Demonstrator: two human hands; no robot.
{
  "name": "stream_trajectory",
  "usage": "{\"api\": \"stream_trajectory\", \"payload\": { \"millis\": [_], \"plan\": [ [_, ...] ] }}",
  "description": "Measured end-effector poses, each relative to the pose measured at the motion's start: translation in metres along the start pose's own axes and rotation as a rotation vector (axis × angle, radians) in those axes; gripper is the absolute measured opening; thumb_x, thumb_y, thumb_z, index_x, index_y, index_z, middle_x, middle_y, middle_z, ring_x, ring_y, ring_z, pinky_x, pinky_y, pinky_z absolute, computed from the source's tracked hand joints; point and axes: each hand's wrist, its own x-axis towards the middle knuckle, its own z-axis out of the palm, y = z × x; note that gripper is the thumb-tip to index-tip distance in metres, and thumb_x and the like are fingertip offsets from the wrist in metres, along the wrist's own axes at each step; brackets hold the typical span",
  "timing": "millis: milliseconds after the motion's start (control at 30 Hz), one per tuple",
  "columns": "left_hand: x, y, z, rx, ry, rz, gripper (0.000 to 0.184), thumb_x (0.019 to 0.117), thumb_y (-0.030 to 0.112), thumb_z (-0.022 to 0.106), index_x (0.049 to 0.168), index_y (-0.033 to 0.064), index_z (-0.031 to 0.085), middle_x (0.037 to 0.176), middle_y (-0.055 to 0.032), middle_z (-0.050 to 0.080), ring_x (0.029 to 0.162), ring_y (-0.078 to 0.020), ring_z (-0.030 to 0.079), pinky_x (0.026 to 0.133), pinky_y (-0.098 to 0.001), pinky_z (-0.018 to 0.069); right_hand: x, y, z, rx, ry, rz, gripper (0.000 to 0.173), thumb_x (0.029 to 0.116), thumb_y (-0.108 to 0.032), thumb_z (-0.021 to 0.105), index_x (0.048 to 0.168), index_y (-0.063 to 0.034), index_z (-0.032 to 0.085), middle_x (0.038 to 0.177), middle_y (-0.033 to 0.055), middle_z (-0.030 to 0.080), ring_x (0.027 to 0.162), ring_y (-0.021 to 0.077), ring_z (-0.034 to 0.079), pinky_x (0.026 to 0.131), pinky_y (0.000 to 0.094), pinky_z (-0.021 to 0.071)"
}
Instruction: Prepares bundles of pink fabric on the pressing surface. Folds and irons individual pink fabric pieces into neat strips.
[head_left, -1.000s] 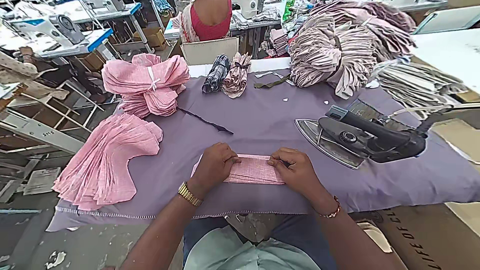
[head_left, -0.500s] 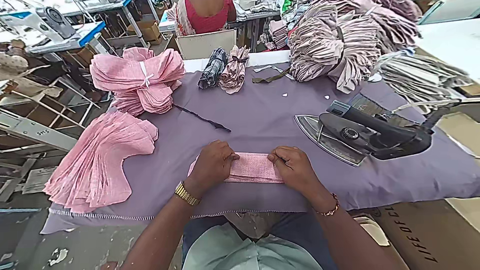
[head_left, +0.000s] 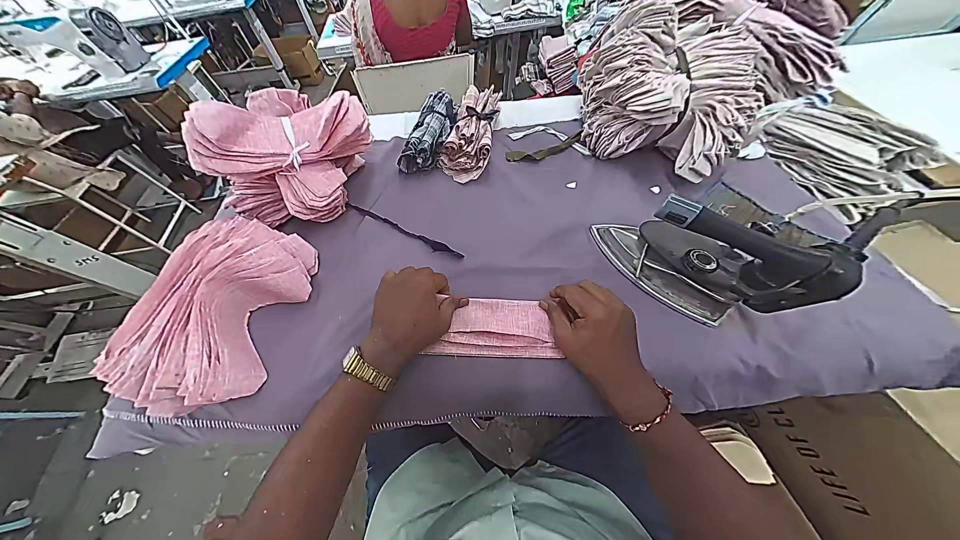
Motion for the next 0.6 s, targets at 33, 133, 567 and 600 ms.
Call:
{"api": "stream_trajectory", "payload": {
  "millis": [33,133,567,600],
  "plan": [
    [0.0,0.0,0.0,-0.005,-0.001,0.004,0.05,0.096,0.066,0.05,0.092,0.0221,0.074,0.089,0.001,0.07,0.092,-0.02,0.066,0.08,-0.046,0.0482,-0.001,0.001,-0.002,0.018,0.067,-0.028,0.023,0.0982,-0.028,0.061,0.096,-0.0116,0.077,0.09,0.0058,0.072,0.084,0.0226,0.069,0.075,0.0443,0.0537],
    [0.001,-0.001,0.003,-0.027,0.011,0.013,0.049,0.0961,0.065,0.05,0.093,0.0231,0.074,0.089,0.0021,0.07,0.091,-0.0191,0.066,0.079,-0.046,0.0486,-0.009,-0.003,-0.017,0.162,0.183,-0.206,0.023,0.1011,-0.016,0.058,0.107,-0.0074,0.078,0.11,0.0078,0.077,0.103,0.0217,0.072,0.093,0.0439,0.0558],
    [-0.011,-0.042,-0.001,-0.141,0.126,-0.037,0.039,0.09,0.059,0.069,0.098,0.0212,0.075,0.091,-0.0004,0.069,0.089,-0.0212,0.067,0.077,-0.0508,0.0562,-0.025,0.022,-0.03,0.51,-0.221,-0.097,0.024,0.1018,-0.03,0.062,0.113,-0.02,0.081,0.118,-0.008,0.077,0.118,0.0039,0.067,0.116,0.0461,0.0417],
    [-0.014,-0.049,0.0,-0.156,0.184,0.038,0.031,0.0918,0.05,0.07,0.1,0.021,0.075,0.095,0.0006,0.068,0.092,-0.0193,0.066,0.079,-0.0469,0.0562,-0.024,0.028,-0.032,0.558,-0.219,-0.111,0.021,0.0997,-0.028,0.066,0.111,-0.0192,0.081,0.115,-0.0078,0.078,0.115,0.0039,0.069,0.115,0.0446,0.0435]
  ]
}}
